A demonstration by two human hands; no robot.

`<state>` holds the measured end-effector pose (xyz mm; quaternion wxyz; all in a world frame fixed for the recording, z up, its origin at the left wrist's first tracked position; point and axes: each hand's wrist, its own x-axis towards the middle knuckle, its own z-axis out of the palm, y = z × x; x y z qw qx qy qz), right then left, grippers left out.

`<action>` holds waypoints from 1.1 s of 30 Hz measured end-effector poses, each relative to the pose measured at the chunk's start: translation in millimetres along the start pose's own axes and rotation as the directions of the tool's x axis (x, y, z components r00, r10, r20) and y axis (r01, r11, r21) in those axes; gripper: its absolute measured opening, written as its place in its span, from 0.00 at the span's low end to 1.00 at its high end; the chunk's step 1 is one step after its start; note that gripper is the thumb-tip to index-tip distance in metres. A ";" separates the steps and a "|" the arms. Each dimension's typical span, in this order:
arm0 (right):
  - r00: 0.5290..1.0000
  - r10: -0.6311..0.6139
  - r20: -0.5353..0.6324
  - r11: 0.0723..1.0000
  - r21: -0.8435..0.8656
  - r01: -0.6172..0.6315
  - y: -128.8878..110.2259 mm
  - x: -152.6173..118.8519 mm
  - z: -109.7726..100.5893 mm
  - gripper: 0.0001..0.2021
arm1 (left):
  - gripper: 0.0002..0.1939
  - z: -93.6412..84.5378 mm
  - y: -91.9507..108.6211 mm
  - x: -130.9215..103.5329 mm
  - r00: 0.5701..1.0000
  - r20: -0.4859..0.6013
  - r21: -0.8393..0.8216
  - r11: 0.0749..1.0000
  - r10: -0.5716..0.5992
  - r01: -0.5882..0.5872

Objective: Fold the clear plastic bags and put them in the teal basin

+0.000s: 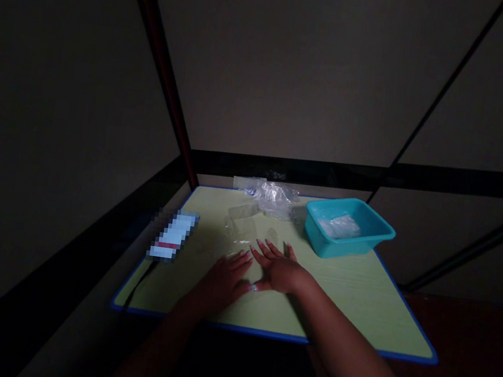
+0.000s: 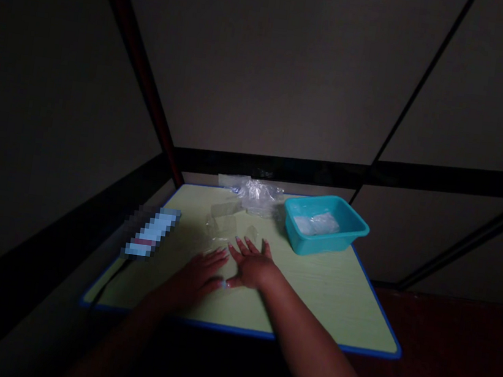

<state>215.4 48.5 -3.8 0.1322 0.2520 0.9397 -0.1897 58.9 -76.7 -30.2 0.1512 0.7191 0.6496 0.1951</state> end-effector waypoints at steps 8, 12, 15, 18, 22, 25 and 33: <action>0.999 -0.004 0.037 1.000 -0.029 0.005 5.7 -2.7 -4.4 0.49 | 0.29 -21.8 -27.3 5.1 0.894 -0.252 0.281 0.856 -0.370 0.434; 0.999 -0.022 0.049 1.000 -0.016 0.023 11.2 -9.1 -10.2 0.50 | 0.32 -7.6 -0.5 0.8 0.970 -0.178 0.274 0.938 -0.168 0.212; 0.997 -0.047 0.059 0.999 0.002 0.047 15.8 -12.1 -13.9 0.51 | 0.33 3.4 16.9 -3.1 0.994 0.098 0.180 0.982 0.044 -0.061; 0.994 -0.048 0.102 0.999 -0.006 0.048 19.4 -11.4 -16.1 0.52 | 0.31 2.5 15.1 -6.2 0.989 0.134 0.265 0.964 -0.068 0.030; 0.986 -0.053 0.159 0.999 0.003 0.053 21.1 -9.4 -18.2 0.55 | 0.29 -11.4 -4.6 -11.7 0.944 -0.002 0.453 0.841 -0.331 0.296; 0.986 -0.043 0.163 0.999 -0.005 0.045 19.0 -10.4 -19.7 0.55 | 0.32 -15.5 -13.0 -16.8 0.872 -0.170 0.506 0.719 -0.459 0.477; 0.986 -0.033 0.163 0.999 -0.021 0.037 16.7 -14.1 -22.5 0.53 | 0.21 1.6 -17.5 -12.7 0.931 -0.214 0.079 0.944 -0.297 0.319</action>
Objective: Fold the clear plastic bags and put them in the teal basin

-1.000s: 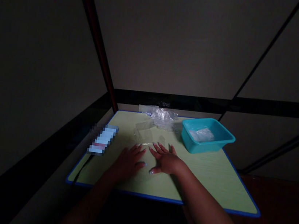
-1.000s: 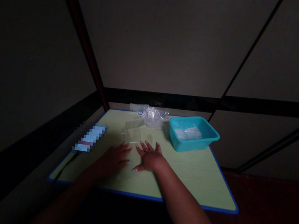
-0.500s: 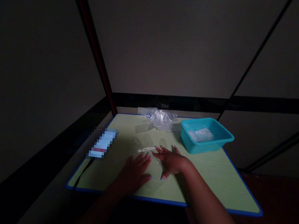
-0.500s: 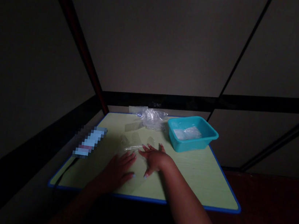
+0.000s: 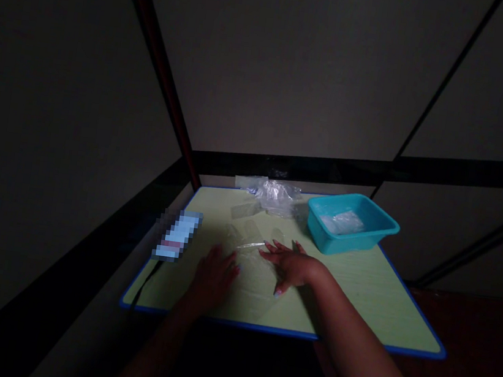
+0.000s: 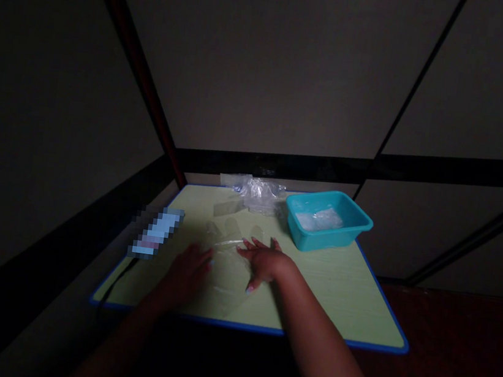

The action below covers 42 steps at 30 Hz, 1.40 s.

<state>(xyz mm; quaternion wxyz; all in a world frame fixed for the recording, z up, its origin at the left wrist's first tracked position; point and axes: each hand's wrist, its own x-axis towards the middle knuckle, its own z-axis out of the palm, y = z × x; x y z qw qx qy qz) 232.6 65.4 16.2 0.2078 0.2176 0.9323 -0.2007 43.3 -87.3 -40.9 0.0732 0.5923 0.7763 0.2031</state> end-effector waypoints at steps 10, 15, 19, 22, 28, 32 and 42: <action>1.000 -0.001 -0.030 1.000 0.023 0.002 0.2 -2.4 1.2 0.45 | 0.20 -26.4 -7.8 51.9 0.959 0.226 -0.445 0.857 -0.173 0.259; 0.999 -0.014 -0.041 1.000 0.017 0.014 0.5 -1.9 1.9 0.45 | 0.12 -36.9 -11.0 65.3 0.937 0.349 -0.225 0.972 0.014 0.069; 0.999 -0.024 -0.044 0.999 0.030 0.025 0.8 -1.6 1.8 0.45 | 0.09 -46.6 -12.1 69.1 0.908 0.415 -0.183 0.983 0.056 0.023; 0.999 -0.015 -0.041 0.999 0.030 0.017 0.5 -1.6 1.5 0.46 | 0.09 -51.8 -15.3 69.3 0.902 0.428 -0.147 0.989 0.056 0.009; 1.000 -0.009 -0.028 1.000 0.001 0.009 1.7 2.2 3.8 0.49 | 0.14 -61.2 -22.0 70.9 0.932 0.341 0.092 0.991 -0.123 0.097; 0.999 -0.025 -0.020 1.000 -0.006 0.025 3.5 5.1 6.3 0.51 | 0.12 -60.8 -12.3 63.7 0.966 0.050 0.288 0.930 -0.252 0.228; 0.986 0.088 -0.139 0.994 0.070 -0.079 -17.8 -2.5 3.9 0.54 | 0.32 -2.5 25.8 18.6 0.947 0.143 0.130 0.943 0.288 -0.307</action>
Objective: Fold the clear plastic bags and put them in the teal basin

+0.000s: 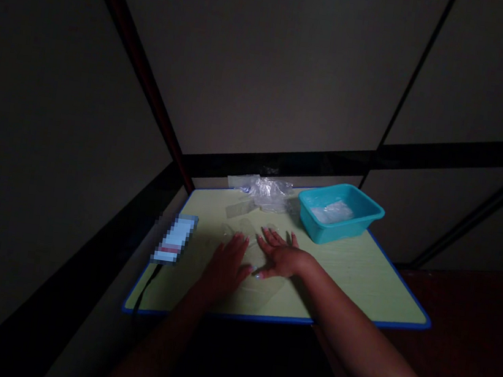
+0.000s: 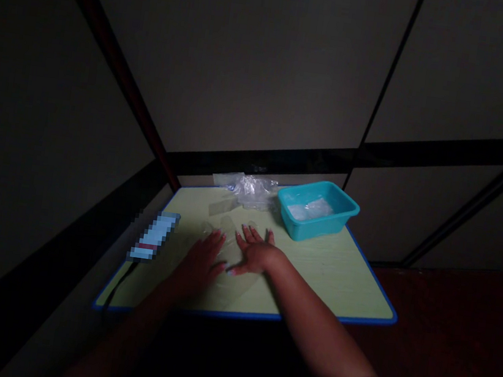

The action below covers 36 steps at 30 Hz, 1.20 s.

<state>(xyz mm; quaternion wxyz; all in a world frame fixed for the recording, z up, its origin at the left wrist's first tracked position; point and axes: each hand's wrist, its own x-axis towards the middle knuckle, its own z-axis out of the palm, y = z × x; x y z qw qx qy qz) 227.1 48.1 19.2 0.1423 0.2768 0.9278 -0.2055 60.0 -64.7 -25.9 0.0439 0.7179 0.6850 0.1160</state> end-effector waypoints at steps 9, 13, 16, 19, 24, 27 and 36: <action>0.955 -0.005 -0.297 1.000 0.018 0.011 -33.7 -9.0 66.2 0.39 | 0.33 10.5 -15.5 -6.4 0.994 0.070 0.182 0.981 -0.087 0.073; 0.960 -0.026 -0.280 1.000 0.006 0.029 -26.5 -21.9 69.0 0.38 | 0.34 9.4 -34.3 -14.3 0.976 0.027 0.201 0.957 -0.218 0.208; 0.960 -0.073 -0.270 0.997 -0.013 0.072 -22.0 -28.6 65.3 0.36 | 0.36 5.8 -36.5 -16.6 0.925 -0.054 0.222 0.899 -0.375 0.377; 0.956 -0.129 -0.262 0.992 -0.035 0.124 -21.2 -30.8 63.3 0.35 | 0.34 -2.4 -16.6 -9.4 0.942 -0.133 0.178 0.927 -0.309 0.329; 0.929 -0.103 -0.354 0.994 -0.063 0.087 -26.1 -42.8 70.3 0.31 | 0.26 -10.8 28.0 23.8 0.974 0.067 -0.182 0.962 0.216 -0.201; 0.921 -0.049 -0.386 0.999 -0.033 0.039 -26.5 -57.0 79.7 0.31 | 0.24 -3.2 34.4 47.7 0.932 0.174 -0.282 0.923 0.318 -0.262; 0.959 -0.045 -0.279 0.998 0.019 0.053 -20.4 -68.8 84.3 0.33 | 0.25 14.8 -14.9 92.0 0.983 0.117 -0.053 0.989 0.141 -0.136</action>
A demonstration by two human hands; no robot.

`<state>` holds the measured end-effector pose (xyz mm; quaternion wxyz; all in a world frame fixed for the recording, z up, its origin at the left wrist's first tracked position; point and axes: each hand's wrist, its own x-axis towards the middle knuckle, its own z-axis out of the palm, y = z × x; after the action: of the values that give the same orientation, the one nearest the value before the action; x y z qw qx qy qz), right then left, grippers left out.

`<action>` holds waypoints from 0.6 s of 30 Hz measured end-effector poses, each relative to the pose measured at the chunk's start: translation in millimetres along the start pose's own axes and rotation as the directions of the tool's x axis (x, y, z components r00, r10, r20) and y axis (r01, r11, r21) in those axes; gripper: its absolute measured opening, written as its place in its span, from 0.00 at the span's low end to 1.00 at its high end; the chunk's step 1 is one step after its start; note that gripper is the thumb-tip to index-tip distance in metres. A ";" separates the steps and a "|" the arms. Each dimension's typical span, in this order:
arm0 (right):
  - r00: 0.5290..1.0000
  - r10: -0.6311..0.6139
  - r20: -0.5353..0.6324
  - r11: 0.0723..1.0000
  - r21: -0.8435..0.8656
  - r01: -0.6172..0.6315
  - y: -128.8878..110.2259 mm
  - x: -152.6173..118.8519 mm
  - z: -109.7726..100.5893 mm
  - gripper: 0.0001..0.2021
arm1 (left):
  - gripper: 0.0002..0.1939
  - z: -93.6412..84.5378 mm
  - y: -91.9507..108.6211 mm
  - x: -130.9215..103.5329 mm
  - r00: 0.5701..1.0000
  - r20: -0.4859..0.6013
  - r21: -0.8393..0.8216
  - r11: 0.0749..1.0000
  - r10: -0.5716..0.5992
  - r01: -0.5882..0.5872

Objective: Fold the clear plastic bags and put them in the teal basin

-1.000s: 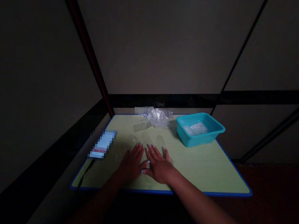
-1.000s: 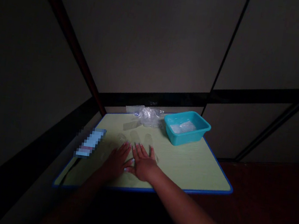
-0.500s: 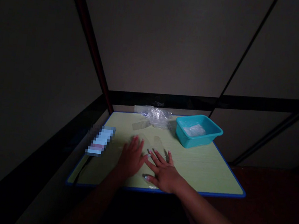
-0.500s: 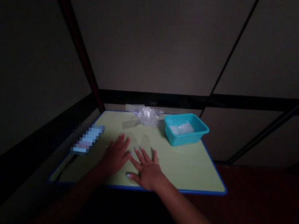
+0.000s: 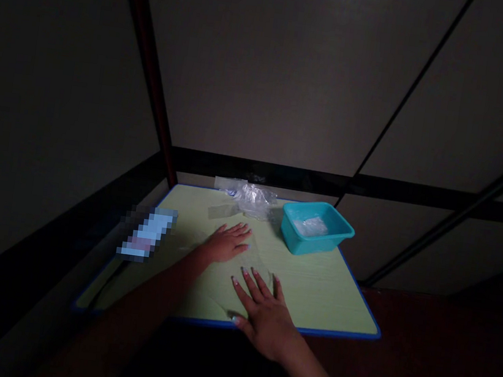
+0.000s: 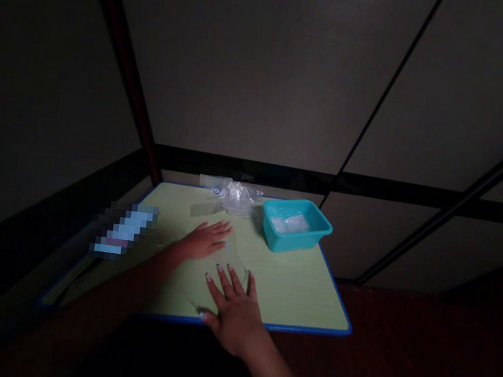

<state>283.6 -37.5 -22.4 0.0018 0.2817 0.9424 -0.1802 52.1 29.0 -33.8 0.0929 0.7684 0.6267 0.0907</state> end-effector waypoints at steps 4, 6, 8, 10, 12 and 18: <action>1.000 0.000 0.002 1.000 0.006 0.000 -0.9 0.4 -1.0 0.33 | 0.27 -8.8 -1.4 0.1 0.965 -0.154 0.081 0.971 -0.210 0.224; 1.000 -0.004 0.000 1.000 0.009 0.004 -0.8 0.0 -0.8 0.33 | 0.27 -11.7 9.4 -4.9 0.962 -0.206 0.068 0.978 -0.179 0.197; 1.000 -0.007 -0.004 1.000 0.011 0.007 -0.5 -0.3 -0.6 0.34 | 0.26 -11.6 20.7 -12.6 0.986 -0.162 0.021 0.998 -0.048 0.052; 1.000 -0.006 -0.007 1.000 0.007 0.006 -0.3 -0.5 -0.9 0.34 | 0.25 -8.3 25.4 -20.9 0.995 -0.057 -0.033 0.996 0.078 -0.080; 1.000 -0.008 -0.005 1.000 -0.001 0.008 -0.3 -0.5 -1.7 0.34 | 0.25 -3.5 20.2 -27.6 0.996 0.022 -0.040 0.995 0.092 -0.091; 0.999 -0.030 -0.013 0.999 -0.028 0.029 -0.6 -1.1 -1.7 0.35 | 0.27 -6.7 -17.5 -37.9 0.990 -0.002 0.069 0.988 -0.140 0.140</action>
<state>284.4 -38.0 -20.5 -0.0032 0.2688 0.9489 -0.1650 26.2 -4.5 -32.8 0.0735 0.7254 0.6816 0.0614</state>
